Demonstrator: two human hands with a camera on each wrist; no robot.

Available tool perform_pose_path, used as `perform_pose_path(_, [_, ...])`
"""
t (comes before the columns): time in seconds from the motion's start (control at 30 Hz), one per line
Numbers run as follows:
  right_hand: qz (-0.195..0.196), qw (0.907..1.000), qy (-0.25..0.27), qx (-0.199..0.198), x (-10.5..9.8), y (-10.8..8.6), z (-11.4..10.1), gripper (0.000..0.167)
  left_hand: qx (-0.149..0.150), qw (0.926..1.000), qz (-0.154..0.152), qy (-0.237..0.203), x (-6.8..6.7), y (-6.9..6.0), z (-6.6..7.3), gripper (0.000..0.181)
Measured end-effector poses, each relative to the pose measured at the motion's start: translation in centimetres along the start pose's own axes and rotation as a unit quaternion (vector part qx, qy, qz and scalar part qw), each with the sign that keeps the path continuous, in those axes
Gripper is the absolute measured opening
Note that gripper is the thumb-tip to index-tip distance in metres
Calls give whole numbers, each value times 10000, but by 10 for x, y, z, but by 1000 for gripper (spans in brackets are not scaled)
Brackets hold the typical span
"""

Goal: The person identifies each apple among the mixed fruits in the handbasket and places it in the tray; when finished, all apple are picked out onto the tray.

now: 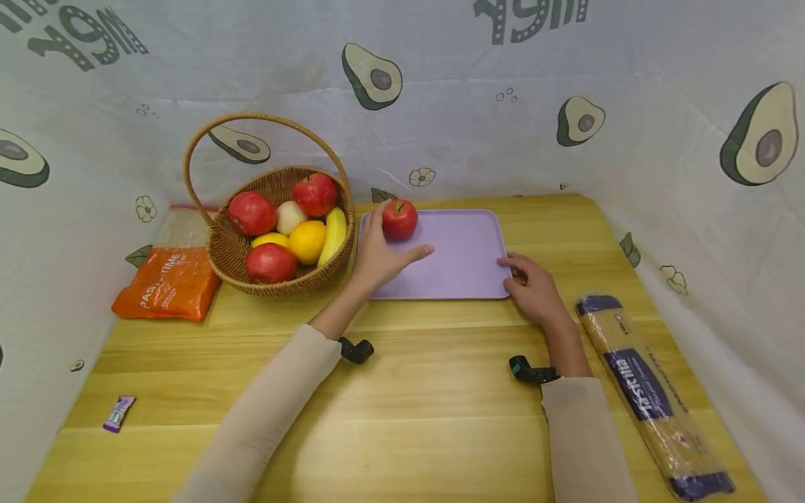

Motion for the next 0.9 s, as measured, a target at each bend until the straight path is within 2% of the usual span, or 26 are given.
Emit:
perform_pose_path(0.1, [-30,10000,30,47,0,-1,1,43,97,9994,-286,-175,-14,-11,15,109])
perform_pose_path(0.2, [-62,9999,36,97,1,-1,3,44,299,9978,-435,-405,-32,-20,27,101])
perform_pose_path(0.33, [-73,9999,45,83,1,-1,3,44,607,9955,-379,-623,-63,-29,36,93])
perform_pose_path(0.47, [-84,9999,48,71,2,0,3,44,824,9957,-228,-358,-99,-35,35,91])
perform_pose_path(0.57, [-73,9999,46,76,2,0,4,44,789,9969,-60,8,-123,-34,29,92])
perform_pose_path(0.7, [-44,10000,33,50,1,0,4,43,492,9974,163,499,-148,-25,17,95])
perform_pose_path(0.8, [-47,10000,28,21,1,0,3,43,265,9955,207,883,-159,-17,9,98])
perform_pose_path(0.9, [-52,10000,39,-8,1,0,2,42,93,9929,163,1173,-163,-10,4,103])
Point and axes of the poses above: each hand's wrist, its own y-axis towards the middle knuckle, its own x-axis out of the palm, z = x × y, the point moved 6 cm from there along y, towards the middle knuckle, and after that the axes turned 2 degrees about x, right-handed, at the moved point
